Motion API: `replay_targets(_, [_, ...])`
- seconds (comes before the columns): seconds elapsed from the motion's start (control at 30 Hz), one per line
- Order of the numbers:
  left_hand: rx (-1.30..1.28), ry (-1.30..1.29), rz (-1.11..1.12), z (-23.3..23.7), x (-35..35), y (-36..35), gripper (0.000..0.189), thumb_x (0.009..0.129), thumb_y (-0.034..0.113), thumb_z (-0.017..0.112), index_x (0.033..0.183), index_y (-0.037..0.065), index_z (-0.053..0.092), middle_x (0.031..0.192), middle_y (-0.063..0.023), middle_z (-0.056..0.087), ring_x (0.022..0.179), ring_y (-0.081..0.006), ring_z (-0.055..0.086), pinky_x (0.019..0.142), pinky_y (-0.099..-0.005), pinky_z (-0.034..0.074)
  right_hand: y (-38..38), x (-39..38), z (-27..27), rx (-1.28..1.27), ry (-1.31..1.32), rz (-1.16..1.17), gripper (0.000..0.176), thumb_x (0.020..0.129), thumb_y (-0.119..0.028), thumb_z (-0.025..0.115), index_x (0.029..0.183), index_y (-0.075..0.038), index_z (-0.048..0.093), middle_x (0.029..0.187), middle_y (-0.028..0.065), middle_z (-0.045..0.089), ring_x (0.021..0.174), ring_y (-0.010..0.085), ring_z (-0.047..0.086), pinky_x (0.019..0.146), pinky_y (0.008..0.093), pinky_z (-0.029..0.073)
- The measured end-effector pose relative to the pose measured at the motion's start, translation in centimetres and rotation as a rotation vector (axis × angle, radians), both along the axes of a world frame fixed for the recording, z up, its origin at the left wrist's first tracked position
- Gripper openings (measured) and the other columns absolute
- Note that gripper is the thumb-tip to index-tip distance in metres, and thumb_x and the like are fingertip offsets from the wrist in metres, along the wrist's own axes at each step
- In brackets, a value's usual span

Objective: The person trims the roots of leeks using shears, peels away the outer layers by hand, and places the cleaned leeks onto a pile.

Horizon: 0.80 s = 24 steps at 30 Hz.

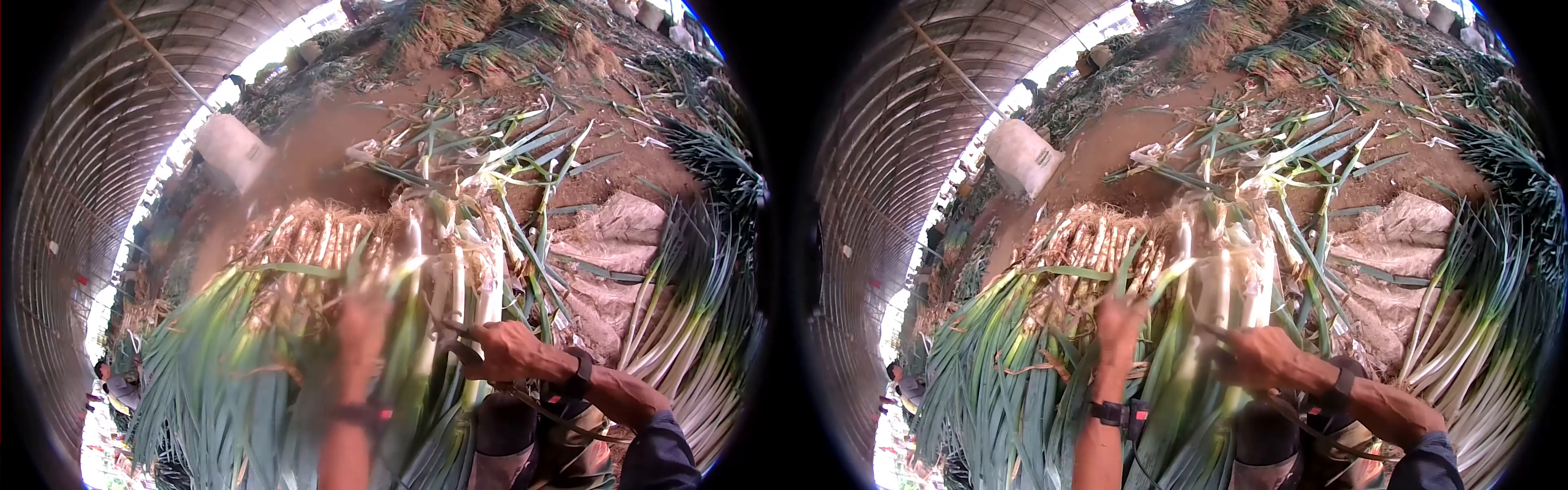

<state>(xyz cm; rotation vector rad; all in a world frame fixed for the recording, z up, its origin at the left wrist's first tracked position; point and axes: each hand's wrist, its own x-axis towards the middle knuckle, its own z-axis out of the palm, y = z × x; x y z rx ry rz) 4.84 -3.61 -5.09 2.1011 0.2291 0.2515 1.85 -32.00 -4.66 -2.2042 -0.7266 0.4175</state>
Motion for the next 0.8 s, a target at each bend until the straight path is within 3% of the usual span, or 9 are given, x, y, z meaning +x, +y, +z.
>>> replay_targets(0.1, [0.735, 0.218, -0.181, -4.3, -0.2, -1.8, 0.056, 0.082, 0.025, 0.079, 0.127, -0.002, 0.059, 0.123, -0.0251, 0.066, 0.107, -0.0365, 0.067, 0.091, -0.0471, 0.053, -0.1, -0.5, -0.1, 0.026, 0.028, 0.008, 0.064, 0.078, -0.040, 0.076, 0.130, -0.005, 0.060, 0.077, 0.0210, 0.067, 0.072, 0.0410, 0.066, 0.066, 0.0489, 0.052])
replay_targets(0.13, [0.825, 0.208, -0.217, -4.4, -0.4, -2.6, 0.046, 0.082, 0.024, 0.078, 0.116, -0.002, 0.062, 0.116, -0.0258, 0.067, 0.104, -0.0427, 0.066, 0.088, -0.0489, 0.053, 0.0, -0.7, -0.2, 0.032, 0.029, 0.012, 0.064, 0.078, -0.039, 0.076, 0.130, -0.005, 0.060, 0.077, 0.0213, 0.067, 0.072, 0.0410, 0.067, 0.066, 0.0489, 0.052])
replay_targets(0.23, [0.902, 0.408, -0.184, -6.3, 0.2, -2.8, 0.035, 0.080, 0.023, 0.074, 0.103, -0.002, 0.063, 0.105, -0.0253, 0.069, 0.098, -0.0445, 0.066, 0.084, -0.0498, 0.053, 0.1, -1.3, -0.6, 0.058, -0.002, -0.018, 0.062, 0.079, -0.039, 0.075, 0.129, -0.005, 0.060, 0.075, 0.0208, 0.066, 0.072, 0.0409, 0.067, 0.066, 0.0492, 0.052])
replay_targets(0.27, [0.782, 0.326, -0.170, -6.8, 0.0, -1.6, 0.031, 0.078, 0.021, 0.069, 0.097, -0.002, 0.064, 0.097, -0.0275, 0.068, 0.096, -0.0459, 0.066, 0.082, -0.0515, 0.053, -0.2, -2.2, -0.3, 0.098, -0.026, -0.045, 0.058, 0.079, -0.038, 0.075, 0.125, -0.004, 0.062, 0.075, 0.0203, 0.066, 0.072, 0.0408, 0.067, 0.066, 0.0487, 0.052])
replay_targets(0.37, [0.744, 0.387, -0.130, -4.4, -0.6, -2.3, 0.030, 0.076, 0.021, 0.066, 0.092, -0.004, 0.065, 0.098, -0.0305, 0.067, 0.097, -0.0466, 0.065, 0.084, -0.0530, 0.051, -0.9, -3.8, -2.8, 0.261, -0.264, -0.053, 0.053, 0.089, -0.029, 0.069, 0.140, -0.022, 0.058, 0.065, 0.0105, 0.064, 0.055, 0.0287, 0.063, 0.056, 0.0415, 0.054])
replay_targets(0.5, [0.810, 0.510, -0.203, -2.5, -1.7, -2.6, 0.033, 0.078, 0.022, 0.065, 0.096, -0.005, 0.068, 0.100, -0.0320, 0.067, 0.097, -0.0481, 0.065, 0.085, -0.0538, 0.051, -1.9, -5.8, 0.4, 0.292, 0.043, 0.077, 0.061, 0.088, -0.031, 0.070, 0.145, -0.019, 0.052, 0.078, 0.0184, 0.070, 0.067, 0.0348, 0.069, 0.063, 0.0442, 0.055])
replay_targets(0.53, [0.798, 0.525, -0.204, -2.3, -2.0, -2.7, 0.035, 0.079, 0.025, 0.066, 0.097, -0.005, 0.068, 0.100, -0.0318, 0.068, 0.098, -0.0481, 0.065, 0.086, -0.0535, 0.051, -2.0, -5.9, 0.6, 0.194, 0.070, 0.108, 0.063, 0.087, -0.029, 0.069, 0.147, -0.019, 0.050, 0.082, 0.0197, 0.071, 0.070, 0.0361, 0.070, 0.066, 0.0447, 0.055])
replay_targets(0.73, [0.778, 0.523, -0.207, -2.4, -4.5, -2.4, 0.055, 0.084, 0.048, 0.072, 0.099, -0.005, 0.069, 0.100, -0.0318, 0.068, 0.097, -0.0482, 0.066, 0.085, -0.0529, 0.052, -2.1, -5.8, -0.4, 0.191, -0.047, 0.100, 0.064, 0.087, -0.024, 0.070, 0.148, -0.019, 0.049, 0.084, 0.0197, 0.071, 0.072, 0.0366, 0.070, 0.067, 0.0457, 0.056])
replay_targets(0.8, [0.811, 0.519, -0.218, -2.4, -4.9, -2.4, 0.059, 0.083, 0.053, 0.072, 0.100, -0.004, 0.069, 0.099, -0.0316, 0.068, 0.095, -0.0483, 0.067, 0.085, -0.0532, 0.052, -2.3, -5.9, 1.1, 0.203, 0.029, 0.089, 0.051, 0.085, -0.034, 0.072, 0.127, -0.009, 0.059, 0.081, 0.0222, 0.068, 0.072, 0.0390, 0.067, 0.065, 0.0485, 0.052])
